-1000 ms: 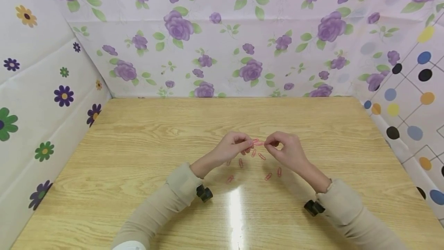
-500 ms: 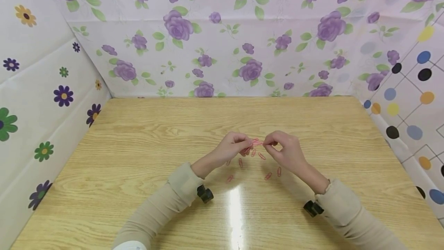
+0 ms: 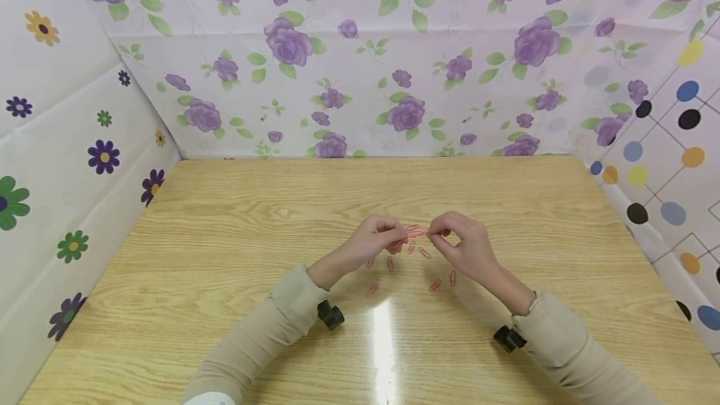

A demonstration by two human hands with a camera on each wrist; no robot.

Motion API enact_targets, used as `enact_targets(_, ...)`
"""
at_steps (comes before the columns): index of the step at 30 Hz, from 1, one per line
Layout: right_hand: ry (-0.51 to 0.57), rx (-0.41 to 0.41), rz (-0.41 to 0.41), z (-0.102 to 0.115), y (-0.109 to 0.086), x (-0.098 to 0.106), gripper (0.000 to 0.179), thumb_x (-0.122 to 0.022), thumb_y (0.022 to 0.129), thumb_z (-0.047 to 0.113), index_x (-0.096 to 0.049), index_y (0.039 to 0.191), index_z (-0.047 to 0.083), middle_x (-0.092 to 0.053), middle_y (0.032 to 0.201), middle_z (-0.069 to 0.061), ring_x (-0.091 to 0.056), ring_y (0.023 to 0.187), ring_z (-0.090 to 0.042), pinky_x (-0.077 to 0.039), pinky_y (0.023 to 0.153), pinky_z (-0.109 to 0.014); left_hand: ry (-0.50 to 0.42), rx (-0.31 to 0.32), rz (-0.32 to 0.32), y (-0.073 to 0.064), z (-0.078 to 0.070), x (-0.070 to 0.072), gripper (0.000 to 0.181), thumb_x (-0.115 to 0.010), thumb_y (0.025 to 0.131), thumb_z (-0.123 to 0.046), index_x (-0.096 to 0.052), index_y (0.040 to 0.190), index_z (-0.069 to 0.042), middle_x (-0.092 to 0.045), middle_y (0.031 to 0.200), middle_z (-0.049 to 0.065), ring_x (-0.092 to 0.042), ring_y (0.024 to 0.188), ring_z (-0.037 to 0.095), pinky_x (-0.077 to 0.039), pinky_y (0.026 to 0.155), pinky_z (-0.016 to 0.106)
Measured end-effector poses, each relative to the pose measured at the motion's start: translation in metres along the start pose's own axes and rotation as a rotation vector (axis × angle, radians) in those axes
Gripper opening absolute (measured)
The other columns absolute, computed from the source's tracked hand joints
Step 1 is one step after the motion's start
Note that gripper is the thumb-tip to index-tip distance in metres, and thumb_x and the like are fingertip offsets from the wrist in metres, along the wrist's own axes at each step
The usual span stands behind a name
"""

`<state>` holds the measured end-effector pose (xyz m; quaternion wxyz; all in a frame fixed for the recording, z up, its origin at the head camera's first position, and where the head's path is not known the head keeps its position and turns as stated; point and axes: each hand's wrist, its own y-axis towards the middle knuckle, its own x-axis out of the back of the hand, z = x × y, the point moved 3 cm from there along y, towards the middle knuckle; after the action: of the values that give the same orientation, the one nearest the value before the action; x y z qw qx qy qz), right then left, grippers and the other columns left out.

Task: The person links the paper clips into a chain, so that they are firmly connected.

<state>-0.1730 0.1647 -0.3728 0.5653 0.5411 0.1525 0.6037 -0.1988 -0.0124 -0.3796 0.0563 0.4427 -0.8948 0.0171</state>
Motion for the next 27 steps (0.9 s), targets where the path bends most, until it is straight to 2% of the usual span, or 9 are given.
enact_targets(3, 0.005, -0.023, 0.002, -0.001, -0.001, 0.002, 0.028, -0.071, 0.064, -0.016, -0.062, 0.076, 0.008, -0.062, 0.073, -0.003, -0.055, 0.061, -0.013, -0.045, 0.056, -0.022, 0.011, 0.006, -0.024, 0.003, 0.011, 0.003, 0.021, -0.048, 0.093, -0.004, -0.059, 0.081, 0.009, -0.053, 0.066, 0.001, -0.051, 0.063, 0.011, -0.048, 0.067, 0.029)
enact_targets(8, 0.036, -0.092, 0.017, -0.003, -0.001, 0.005, 0.026, -0.070, 0.066, -0.016, -0.062, 0.075, 0.007, -0.063, 0.071, -0.002, -0.054, 0.059, -0.011, -0.044, 0.056, -0.018, 0.002, 0.002, -0.055, 0.002, 0.010, 0.004, 0.019, -0.049, 0.092, -0.002, -0.060, 0.083, 0.012, -0.057, 0.069, 0.004, -0.055, 0.064, 0.012, -0.051, 0.066, 0.034)
enact_targets(13, 0.066, -0.170, 0.046, 0.009, 0.005, 0.008, 0.024, -0.068, 0.065, -0.019, -0.061, 0.073, 0.002, -0.061, 0.067, -0.005, -0.054, 0.057, -0.012, -0.042, 0.055, -0.015, -0.098, -0.030, -0.053, 0.003, 0.012, 0.004, 0.016, -0.051, 0.089, 0.004, -0.055, 0.086, 0.019, -0.061, 0.073, 0.013, -0.060, 0.067, 0.015, -0.053, 0.068, 0.040)
enact_targets(17, 0.083, -0.222, 0.072, 0.023, 0.013, 0.010, 0.021, -0.066, 0.067, -0.020, -0.061, 0.072, 0.000, -0.061, 0.066, -0.008, -0.054, 0.057, -0.014, -0.045, 0.053, -0.023, -0.194, -0.045, -0.042, 0.003, 0.014, 0.004, 0.015, -0.050, 0.088, 0.007, -0.054, 0.085, 0.021, -0.064, 0.075, 0.015, -0.063, 0.068, 0.019, -0.053, 0.069, 0.042)
enact_targets(21, 0.100, -0.233, 0.084, 0.031, 0.017, 0.010, 0.021, -0.065, 0.067, -0.021, -0.061, 0.072, -0.001, -0.061, 0.066, -0.008, -0.054, 0.057, -0.015, -0.047, 0.051, -0.032, -0.277, -0.016, -0.014, 0.003, 0.014, 0.003, 0.011, -0.048, 0.087, 0.006, -0.055, 0.081, 0.012, -0.065, 0.075, 0.011, -0.065, 0.069, 0.021, -0.053, 0.068, 0.042)
enact_targets(24, 0.108, -0.218, 0.079, 0.033, 0.019, 0.009, 0.022, -0.064, 0.067, -0.022, -0.061, 0.072, -0.001, -0.061, 0.066, -0.008, -0.054, 0.057, -0.015, -0.047, 0.051, -0.034, -0.309, 0.012, 0.001, 0.003, 0.014, 0.002, 0.009, -0.046, 0.086, 0.004, -0.054, 0.083, 0.006, -0.065, 0.073, 0.009, -0.065, 0.068, 0.021, -0.053, 0.066, 0.041)
enact_targets(27, 0.110, -0.205, 0.078, 0.033, 0.019, 0.008, 0.022, -0.065, 0.066, -0.022, -0.061, 0.072, 0.000, -0.061, 0.066, -0.008, -0.054, 0.057, -0.015, -0.047, 0.051, -0.034, -0.298, 0.035, 0.001, 0.003, 0.014, 0.002, 0.012, -0.047, 0.086, 0.002, -0.054, 0.092, 0.010, -0.064, 0.071, 0.006, -0.065, 0.066, 0.018, -0.054, 0.063, 0.036)
